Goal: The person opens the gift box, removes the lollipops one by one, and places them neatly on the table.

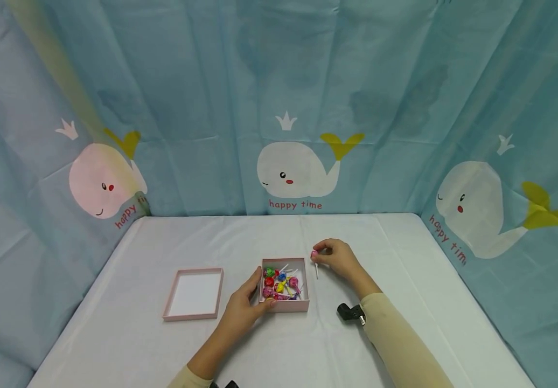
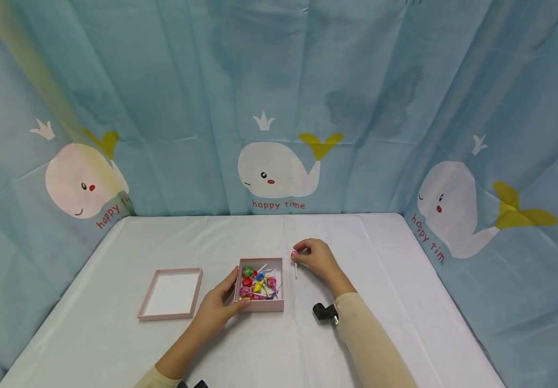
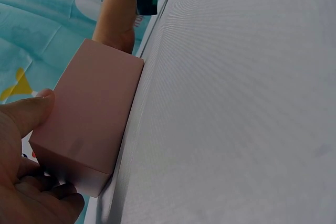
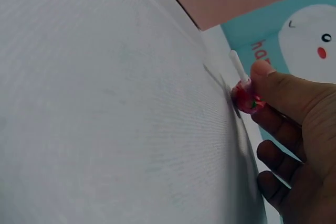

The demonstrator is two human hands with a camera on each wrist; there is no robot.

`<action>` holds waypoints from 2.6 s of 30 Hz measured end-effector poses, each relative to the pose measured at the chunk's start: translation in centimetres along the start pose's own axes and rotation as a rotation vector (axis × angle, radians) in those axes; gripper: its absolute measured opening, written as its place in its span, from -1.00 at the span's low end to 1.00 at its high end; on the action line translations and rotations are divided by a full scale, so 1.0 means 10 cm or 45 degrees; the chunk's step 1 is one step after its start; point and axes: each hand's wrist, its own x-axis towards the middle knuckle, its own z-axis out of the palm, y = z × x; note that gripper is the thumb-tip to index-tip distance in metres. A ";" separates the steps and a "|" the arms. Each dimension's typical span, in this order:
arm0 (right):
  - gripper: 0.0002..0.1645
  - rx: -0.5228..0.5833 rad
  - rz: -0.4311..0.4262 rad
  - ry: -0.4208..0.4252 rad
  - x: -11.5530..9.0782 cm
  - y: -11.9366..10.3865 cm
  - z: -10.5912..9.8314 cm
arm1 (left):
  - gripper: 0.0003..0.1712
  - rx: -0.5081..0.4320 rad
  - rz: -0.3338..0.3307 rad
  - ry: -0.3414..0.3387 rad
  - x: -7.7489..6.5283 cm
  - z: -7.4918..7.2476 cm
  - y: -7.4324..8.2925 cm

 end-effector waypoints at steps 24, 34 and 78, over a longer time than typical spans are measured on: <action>-0.67 0.021 -0.134 0.040 -0.11 -0.31 -0.21 | 0.06 -0.005 -0.007 0.012 -0.01 0.02 0.00; -0.74 0.144 -0.316 0.036 -0.39 -0.80 -0.20 | 0.07 0.032 -0.032 0.019 0.00 0.02 0.04; -0.80 -0.384 -0.455 -0.272 -0.49 -1.15 0.68 | 0.11 -0.006 0.012 -0.027 -0.02 -0.03 -0.01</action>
